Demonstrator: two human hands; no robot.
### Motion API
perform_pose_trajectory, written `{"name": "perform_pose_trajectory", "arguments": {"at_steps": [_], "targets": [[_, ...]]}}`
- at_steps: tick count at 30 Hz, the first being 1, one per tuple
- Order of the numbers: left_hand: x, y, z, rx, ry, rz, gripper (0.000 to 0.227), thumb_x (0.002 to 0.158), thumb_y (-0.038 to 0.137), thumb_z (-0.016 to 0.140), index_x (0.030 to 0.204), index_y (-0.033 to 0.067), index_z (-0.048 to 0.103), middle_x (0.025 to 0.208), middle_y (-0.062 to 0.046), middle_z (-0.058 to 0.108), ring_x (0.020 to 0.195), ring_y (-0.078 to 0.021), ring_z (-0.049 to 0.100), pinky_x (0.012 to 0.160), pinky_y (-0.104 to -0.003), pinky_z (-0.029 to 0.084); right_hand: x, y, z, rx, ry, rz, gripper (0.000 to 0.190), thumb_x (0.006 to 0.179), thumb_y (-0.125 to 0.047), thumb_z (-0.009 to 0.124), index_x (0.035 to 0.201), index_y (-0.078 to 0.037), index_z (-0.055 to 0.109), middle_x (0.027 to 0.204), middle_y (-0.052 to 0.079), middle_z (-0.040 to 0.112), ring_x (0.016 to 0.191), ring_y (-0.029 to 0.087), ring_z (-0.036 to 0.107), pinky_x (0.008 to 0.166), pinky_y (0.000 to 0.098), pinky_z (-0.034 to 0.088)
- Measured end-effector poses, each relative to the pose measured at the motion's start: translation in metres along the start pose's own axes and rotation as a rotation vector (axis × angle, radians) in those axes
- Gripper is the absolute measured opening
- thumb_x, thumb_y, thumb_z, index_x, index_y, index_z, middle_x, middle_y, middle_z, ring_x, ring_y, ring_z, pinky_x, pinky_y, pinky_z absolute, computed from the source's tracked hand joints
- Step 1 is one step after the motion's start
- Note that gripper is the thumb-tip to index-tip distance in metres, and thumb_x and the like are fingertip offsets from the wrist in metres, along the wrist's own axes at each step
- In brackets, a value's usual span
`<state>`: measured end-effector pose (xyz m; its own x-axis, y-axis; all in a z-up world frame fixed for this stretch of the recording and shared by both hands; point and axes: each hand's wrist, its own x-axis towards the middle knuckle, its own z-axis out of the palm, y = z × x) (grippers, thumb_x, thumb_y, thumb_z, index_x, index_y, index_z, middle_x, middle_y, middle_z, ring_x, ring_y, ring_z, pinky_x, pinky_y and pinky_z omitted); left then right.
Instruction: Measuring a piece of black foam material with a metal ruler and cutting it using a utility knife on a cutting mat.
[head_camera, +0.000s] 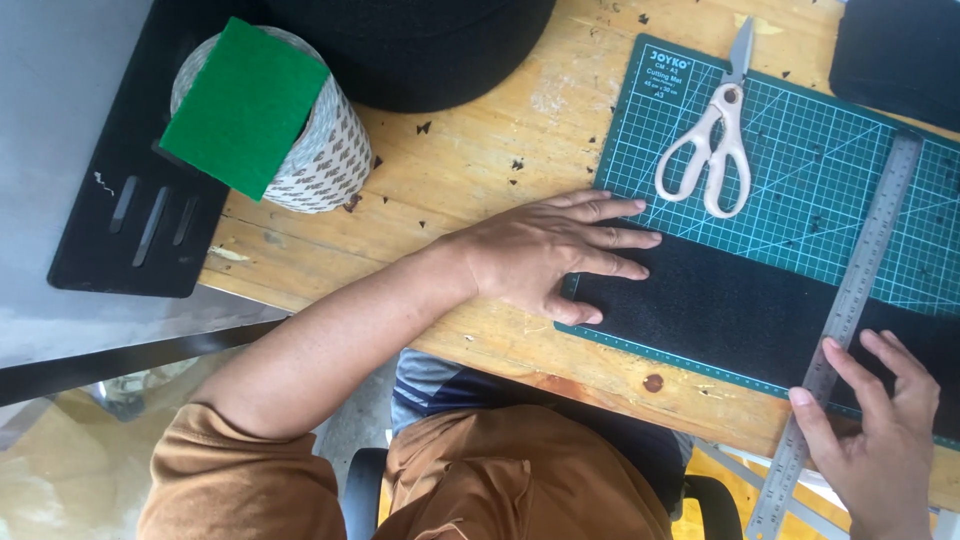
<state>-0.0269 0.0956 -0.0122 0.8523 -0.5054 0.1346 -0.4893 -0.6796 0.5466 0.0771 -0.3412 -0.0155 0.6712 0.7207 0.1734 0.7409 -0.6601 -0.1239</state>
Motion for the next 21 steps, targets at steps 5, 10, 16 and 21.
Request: {"name": "perform_pose_trajectory", "arguments": {"at_steps": [5,10,16,21], "targets": [[-0.0008,-0.0006,0.0017,-0.001,0.024,0.012,0.065,0.094,0.055,0.065,0.150,0.0245,0.055,0.166,-0.001,0.033,0.157,-0.0265,0.015,0.127,-0.049,0.007,-0.0002,0.0022,0.0004,0.004,-0.015,0.021,0.058,0.089,-0.023,0.075,0.144,-0.005,0.067,0.168,0.022,0.047,0.161,0.040,0.040,0.122,0.0587,0.044],[-0.0015,-0.0006,0.0015,-0.006,0.043,0.021,0.064,0.094,0.055,0.067,0.149,0.0243,0.056,0.165,-0.001,0.035,0.157,-0.0266,0.016,0.127,-0.048,0.009,0.0012,-0.0007,-0.0021,0.035,-0.012,0.022,0.058,0.089,-0.019,0.076,0.144,-0.003,0.067,0.166,0.024,0.045,0.160,0.041,0.039,0.123,0.0584,0.044],[-0.0016,-0.0011,0.0023,-0.013,0.064,0.032,0.064,0.093,0.054,0.068,0.148,0.0231,0.058,0.164,-0.001,0.037,0.157,-0.0278,0.017,0.127,-0.049,0.010,0.0036,-0.0016,-0.0027,0.082,0.015,-0.017,0.060,0.088,-0.018,0.077,0.145,-0.003,0.066,0.165,0.024,0.046,0.159,0.043,0.041,0.124,0.0593,0.043],[-0.0017,0.0002,0.0008,-0.015,0.049,0.027,0.064,0.095,0.055,0.066,0.149,0.0225,0.056,0.165,-0.002,0.035,0.157,-0.0281,0.015,0.128,-0.049,0.009,0.0032,-0.0041,-0.0034,0.072,0.009,0.016,0.057,0.088,-0.018,0.077,0.144,-0.005,0.067,0.166,0.021,0.048,0.159,0.041,0.041,0.124,0.0576,0.042]]}}
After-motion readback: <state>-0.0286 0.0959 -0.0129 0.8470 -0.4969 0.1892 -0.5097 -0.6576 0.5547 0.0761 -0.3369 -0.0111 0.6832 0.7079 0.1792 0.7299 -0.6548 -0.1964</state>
